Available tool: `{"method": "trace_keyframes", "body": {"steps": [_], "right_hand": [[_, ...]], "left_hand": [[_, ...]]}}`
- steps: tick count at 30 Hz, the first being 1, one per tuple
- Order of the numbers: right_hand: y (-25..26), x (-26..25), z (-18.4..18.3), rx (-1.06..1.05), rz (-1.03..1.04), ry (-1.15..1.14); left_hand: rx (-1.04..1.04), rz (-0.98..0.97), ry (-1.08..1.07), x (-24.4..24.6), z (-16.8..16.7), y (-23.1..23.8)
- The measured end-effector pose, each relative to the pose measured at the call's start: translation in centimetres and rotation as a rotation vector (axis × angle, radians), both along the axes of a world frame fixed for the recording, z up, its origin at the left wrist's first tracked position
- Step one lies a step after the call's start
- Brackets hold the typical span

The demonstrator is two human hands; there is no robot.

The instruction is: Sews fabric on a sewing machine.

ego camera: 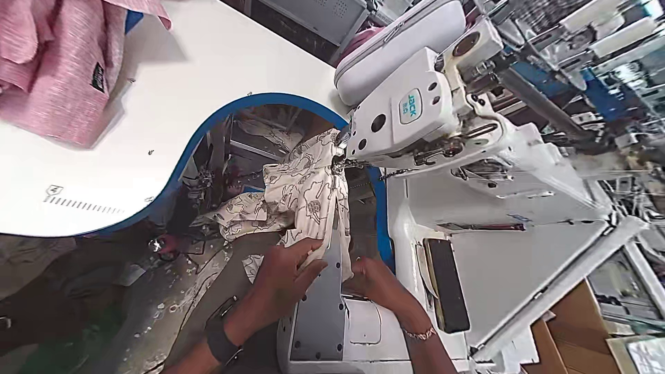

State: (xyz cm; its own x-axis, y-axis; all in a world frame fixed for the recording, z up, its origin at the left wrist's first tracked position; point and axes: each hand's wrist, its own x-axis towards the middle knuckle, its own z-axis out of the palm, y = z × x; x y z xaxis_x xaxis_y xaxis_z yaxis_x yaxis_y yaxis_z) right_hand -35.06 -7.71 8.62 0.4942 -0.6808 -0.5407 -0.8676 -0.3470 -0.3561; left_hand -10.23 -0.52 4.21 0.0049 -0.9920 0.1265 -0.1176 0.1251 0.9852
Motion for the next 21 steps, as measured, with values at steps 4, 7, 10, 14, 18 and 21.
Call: {"method": "trace_keyframes", "body": {"steps": [4,7,10,14,18,21], "right_hand": [[6.6,4.9,7.1,-0.404,0.267,-0.18],[8.0,6.9,5.5,-0.51,0.12,-0.023],[7.3,7.7,5.9,-0.639,0.037,0.017],[5.4,8.5,4.4,-0.849,0.01,0.017],[2.7,7.3,0.8,-0.919,-0.049,-0.193],[3.2,7.1,1.2,-0.878,-0.09,-0.267]], "left_hand": [[-0.102,0.101,-0.11,-1.8,-0.3,0.4],[-0.128,0.178,-0.073,-2.6,-0.7,-1.2],[-0.144,0.199,-0.061,-2.6,-0.6,-3.1],[-0.151,0.116,-0.112,-1.9,-0.2,-3.0],[-0.142,0.077,-0.126,-1.3,-0.1,-2.7],[-0.146,0.052,-0.162,-1.2,0.1,-2.8]]}}
